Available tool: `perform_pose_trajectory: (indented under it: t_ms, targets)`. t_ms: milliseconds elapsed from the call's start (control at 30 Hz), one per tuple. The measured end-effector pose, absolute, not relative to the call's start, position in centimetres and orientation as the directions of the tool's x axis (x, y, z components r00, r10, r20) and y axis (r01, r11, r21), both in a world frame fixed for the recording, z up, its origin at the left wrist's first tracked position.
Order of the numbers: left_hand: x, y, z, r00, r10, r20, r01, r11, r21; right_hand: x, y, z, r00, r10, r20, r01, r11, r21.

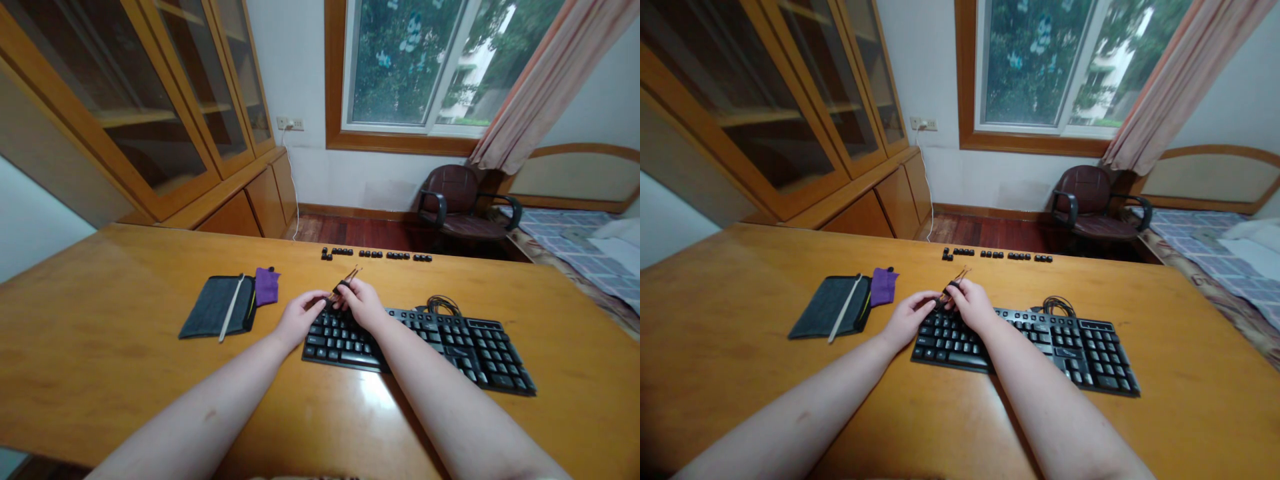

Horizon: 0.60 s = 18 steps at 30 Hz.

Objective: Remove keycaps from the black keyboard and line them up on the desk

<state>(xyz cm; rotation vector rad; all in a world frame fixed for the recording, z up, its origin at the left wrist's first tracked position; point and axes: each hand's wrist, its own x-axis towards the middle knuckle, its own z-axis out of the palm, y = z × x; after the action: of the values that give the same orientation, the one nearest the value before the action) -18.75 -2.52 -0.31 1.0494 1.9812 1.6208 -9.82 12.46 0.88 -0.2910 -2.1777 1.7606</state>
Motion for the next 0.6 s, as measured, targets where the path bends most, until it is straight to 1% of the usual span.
perform_pose_trajectory:
  t_ms: [100,167,233,333,400,433,500,600]
  targets:
    - [-19.17,-2.42,-0.46,-0.689,0.713,0.131,0.245,0.059,0.968,-9.77,12.42,1.11,-0.933,0.341,0.117,-0.047,0.207,-0.977]
    - [-19.38,-2.35,-0.56,-0.713,0.692,0.110,0.209,0.060,0.976,-9.70,12.39,1.30,-0.945,0.304,0.121,-0.051,0.228,-0.972]
    - [-19.43,-2.31,-0.60,-0.705,0.703,0.095,0.195,0.064,0.979,-9.65,12.39,1.40,-0.957,0.265,0.122,-0.051,0.262,-0.964]
    - [-19.24,-2.33,-0.61,-0.672,0.731,0.119,0.253,0.076,0.964,-9.69,12.43,1.29,-0.964,0.241,0.115,-0.034,0.316,-0.948]
    - [-19.07,-2.37,-0.63,-0.670,0.725,0.160,0.319,0.086,0.944,-9.76,12.45,1.11,-0.962,0.252,0.106,-0.017,0.332,-0.943]
    - [-19.01,-2.38,-0.64,-0.672,0.719,0.178,0.343,0.089,0.935,-9.81,12.46,1.03,-0.957,0.271,0.104,-0.012,0.323,-0.946]
    - [-18.95,-2.38,-0.66,-0.683,0.705,0.193,0.361,0.095,0.928,-9.90,12.54,0.97,-0.929,0.355,0.107,-0.016,0.251,-0.968]
    - [-19.06,-2.38,-0.60,-0.714,0.678,0.174,0.337,0.115,0.934,-10.01,12.89,1.15,-0.818,0.568,0.091,-0.066,0.065,-0.996]
